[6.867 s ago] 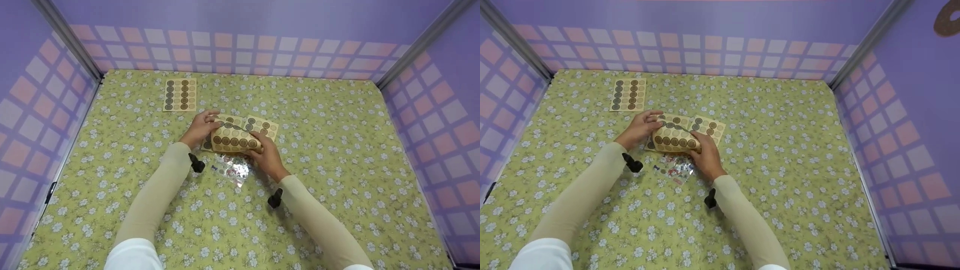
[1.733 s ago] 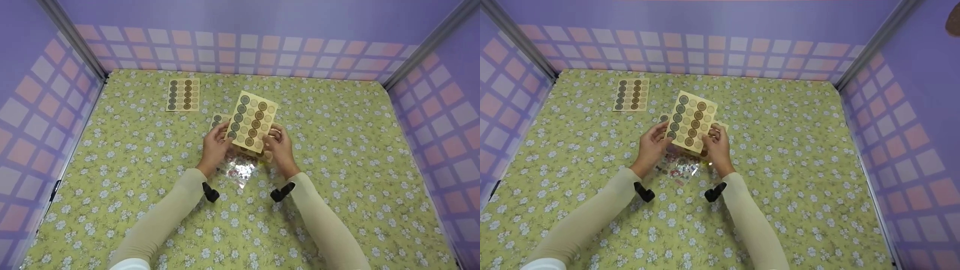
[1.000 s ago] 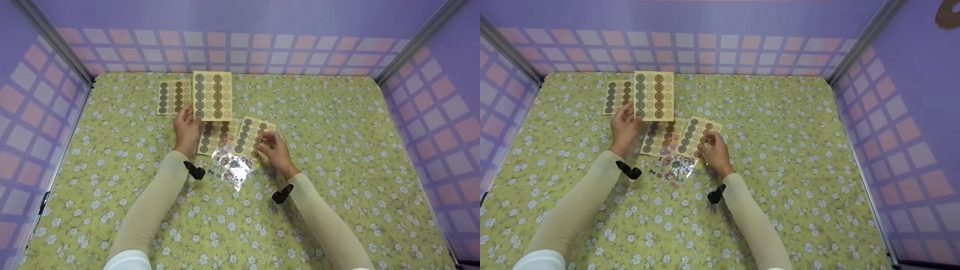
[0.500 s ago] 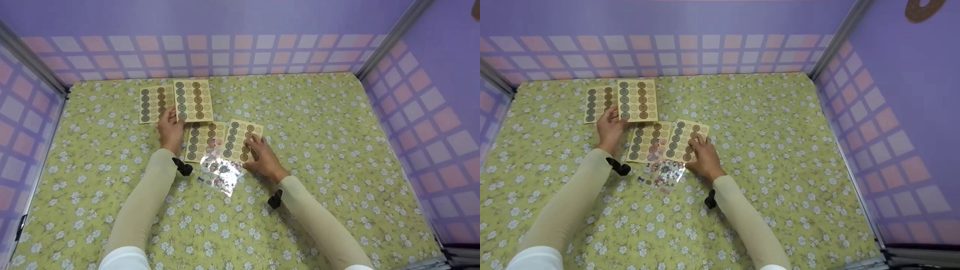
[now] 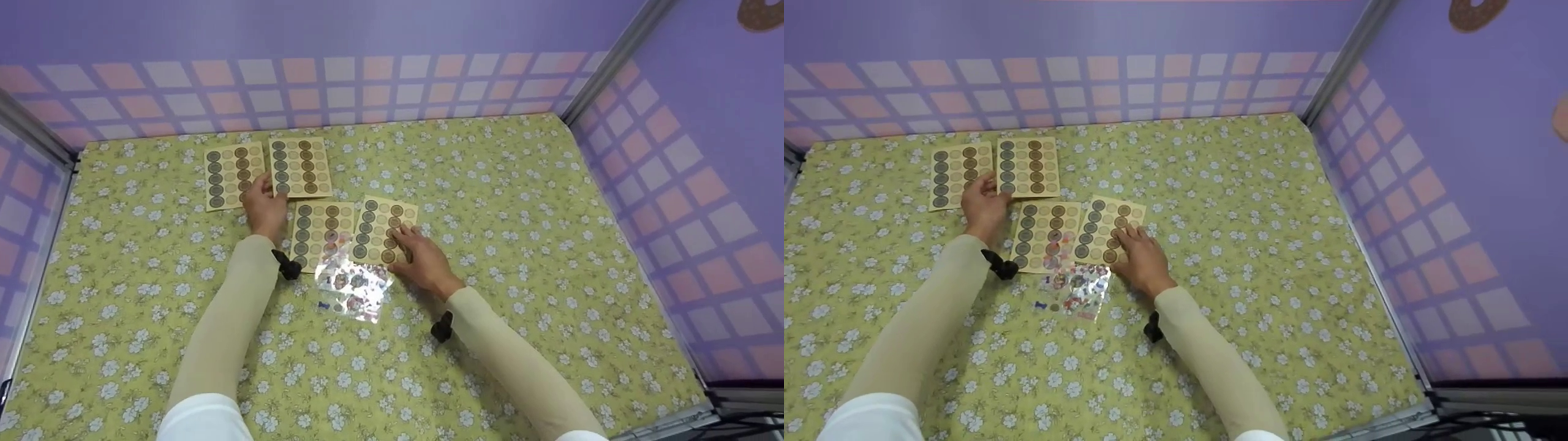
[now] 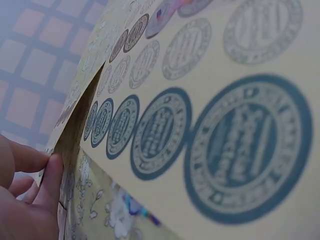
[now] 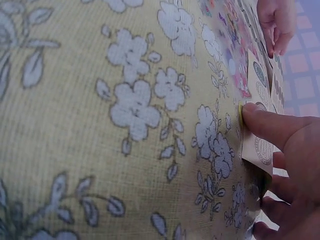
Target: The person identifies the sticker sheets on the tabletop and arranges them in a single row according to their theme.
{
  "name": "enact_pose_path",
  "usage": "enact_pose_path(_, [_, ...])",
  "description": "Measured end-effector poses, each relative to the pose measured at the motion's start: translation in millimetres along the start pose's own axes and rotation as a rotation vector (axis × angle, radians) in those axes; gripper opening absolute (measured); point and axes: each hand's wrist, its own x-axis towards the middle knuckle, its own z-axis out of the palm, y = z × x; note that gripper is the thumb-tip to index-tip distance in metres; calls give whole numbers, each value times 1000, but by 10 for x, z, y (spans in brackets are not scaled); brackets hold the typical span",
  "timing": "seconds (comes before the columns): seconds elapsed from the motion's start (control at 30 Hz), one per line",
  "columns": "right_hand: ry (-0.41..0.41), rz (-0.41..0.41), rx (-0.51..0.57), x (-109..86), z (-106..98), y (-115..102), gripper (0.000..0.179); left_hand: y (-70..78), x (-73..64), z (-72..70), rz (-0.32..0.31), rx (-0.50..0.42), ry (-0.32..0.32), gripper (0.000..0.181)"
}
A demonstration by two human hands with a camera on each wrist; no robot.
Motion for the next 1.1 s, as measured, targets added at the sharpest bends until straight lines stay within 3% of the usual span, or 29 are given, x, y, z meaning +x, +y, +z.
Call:
enact_pose_path(0.37, [118,-13,20,71,-1,-21,56,-29,4,8,217,261,76,44])
enact_pose_path(0.53, [158,-22,44,86,-3,-31,47,-8,-40,50,215,265,55,45])
enact_pose_path(0.67, [171,-29,62,85,-1,-37,38,30,-125,115,264,236,43,40])
enact_pose_path(0.8, [181,-18,96,71,-4,-36,35,61,-230,207,342,234,-25,34])
enact_pose_path(0.93, [185,-20,155,70,0,-34,31,82,-345,280,376,211,-134,31])
enact_pose_path(1.1, [192,-33,184,75,23,-44,27,88,-474,354,325,179,-309,28])
